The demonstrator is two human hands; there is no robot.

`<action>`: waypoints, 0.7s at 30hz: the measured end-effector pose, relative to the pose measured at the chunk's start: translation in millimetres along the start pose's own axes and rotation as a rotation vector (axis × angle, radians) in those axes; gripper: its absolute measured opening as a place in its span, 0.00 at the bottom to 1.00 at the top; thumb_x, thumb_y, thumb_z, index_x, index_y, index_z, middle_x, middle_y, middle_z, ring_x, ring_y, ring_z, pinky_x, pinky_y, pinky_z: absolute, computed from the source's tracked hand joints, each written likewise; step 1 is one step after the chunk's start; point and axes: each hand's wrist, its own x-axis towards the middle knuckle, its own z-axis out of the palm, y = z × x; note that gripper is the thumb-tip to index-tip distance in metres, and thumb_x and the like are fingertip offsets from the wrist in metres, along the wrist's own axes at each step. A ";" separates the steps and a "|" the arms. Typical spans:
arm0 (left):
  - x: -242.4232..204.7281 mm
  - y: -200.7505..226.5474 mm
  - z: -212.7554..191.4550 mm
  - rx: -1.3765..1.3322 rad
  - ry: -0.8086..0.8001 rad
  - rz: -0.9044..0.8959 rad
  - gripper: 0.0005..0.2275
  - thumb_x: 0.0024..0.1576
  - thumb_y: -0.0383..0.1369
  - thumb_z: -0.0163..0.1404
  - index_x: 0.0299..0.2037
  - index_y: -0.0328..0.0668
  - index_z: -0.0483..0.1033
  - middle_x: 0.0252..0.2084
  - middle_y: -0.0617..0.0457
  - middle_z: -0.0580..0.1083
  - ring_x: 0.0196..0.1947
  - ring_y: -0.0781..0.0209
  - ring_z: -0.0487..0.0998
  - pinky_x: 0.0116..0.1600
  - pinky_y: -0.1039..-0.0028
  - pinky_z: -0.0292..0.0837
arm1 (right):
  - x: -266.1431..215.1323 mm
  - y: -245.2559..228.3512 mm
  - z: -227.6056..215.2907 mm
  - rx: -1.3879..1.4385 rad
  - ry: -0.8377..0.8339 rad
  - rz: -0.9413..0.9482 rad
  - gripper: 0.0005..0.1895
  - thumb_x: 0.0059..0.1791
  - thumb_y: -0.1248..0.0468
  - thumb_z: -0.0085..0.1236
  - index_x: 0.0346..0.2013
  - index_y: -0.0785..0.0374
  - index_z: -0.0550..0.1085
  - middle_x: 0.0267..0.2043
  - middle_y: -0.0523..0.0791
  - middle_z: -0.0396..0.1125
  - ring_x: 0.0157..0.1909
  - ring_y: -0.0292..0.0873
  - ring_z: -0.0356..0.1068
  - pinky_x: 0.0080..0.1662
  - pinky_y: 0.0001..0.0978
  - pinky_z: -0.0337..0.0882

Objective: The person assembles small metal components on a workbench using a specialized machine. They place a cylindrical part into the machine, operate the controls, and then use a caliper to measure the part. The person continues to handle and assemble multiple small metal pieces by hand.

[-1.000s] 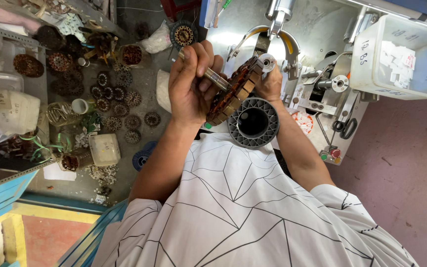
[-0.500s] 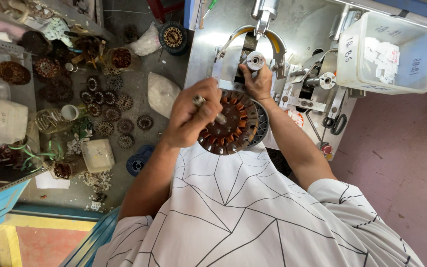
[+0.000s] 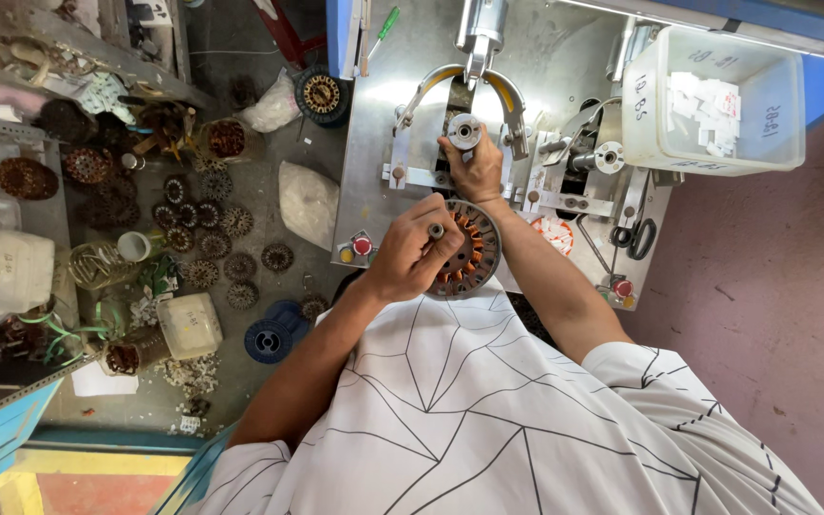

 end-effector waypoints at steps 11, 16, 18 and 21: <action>-21.9 -40.2 30.3 0.153 -0.179 -0.047 0.11 0.65 0.35 0.50 0.35 0.33 0.71 0.36 0.46 0.64 0.37 0.50 0.69 0.44 0.64 0.66 | 12.5 4.3 -15.2 0.084 -0.127 0.053 0.21 0.50 0.57 0.71 0.45 0.66 0.70 0.38 0.52 0.76 0.41 0.50 0.79 0.41 0.39 0.77; -28.4 -38.0 37.9 0.163 -0.218 -0.006 0.09 0.64 0.34 0.52 0.37 0.34 0.72 0.38 0.46 0.65 0.40 0.50 0.70 0.48 0.63 0.69 | 9.7 13.8 -11.3 0.097 -0.279 0.189 0.20 0.48 0.62 0.71 0.47 0.66 0.69 0.39 0.52 0.76 0.41 0.50 0.78 0.42 0.39 0.75; -24.1 -33.8 34.0 0.202 -0.238 -0.044 0.10 0.63 0.36 0.55 0.38 0.36 0.73 0.39 0.46 0.66 0.41 0.49 0.71 0.49 0.63 0.70 | 15.8 16.3 -10.6 0.128 -0.283 0.203 0.19 0.47 0.65 0.70 0.47 0.66 0.70 0.39 0.52 0.77 0.42 0.48 0.79 0.43 0.38 0.76; -22.0 -27.3 18.8 0.220 -0.294 -0.160 0.16 0.55 0.41 0.60 0.43 0.37 0.73 0.43 0.49 0.70 0.43 0.53 0.75 0.48 0.65 0.73 | 12.7 10.0 -6.2 0.181 -0.228 0.232 0.18 0.46 0.66 0.70 0.45 0.66 0.72 0.40 0.52 0.77 0.43 0.46 0.80 0.44 0.37 0.77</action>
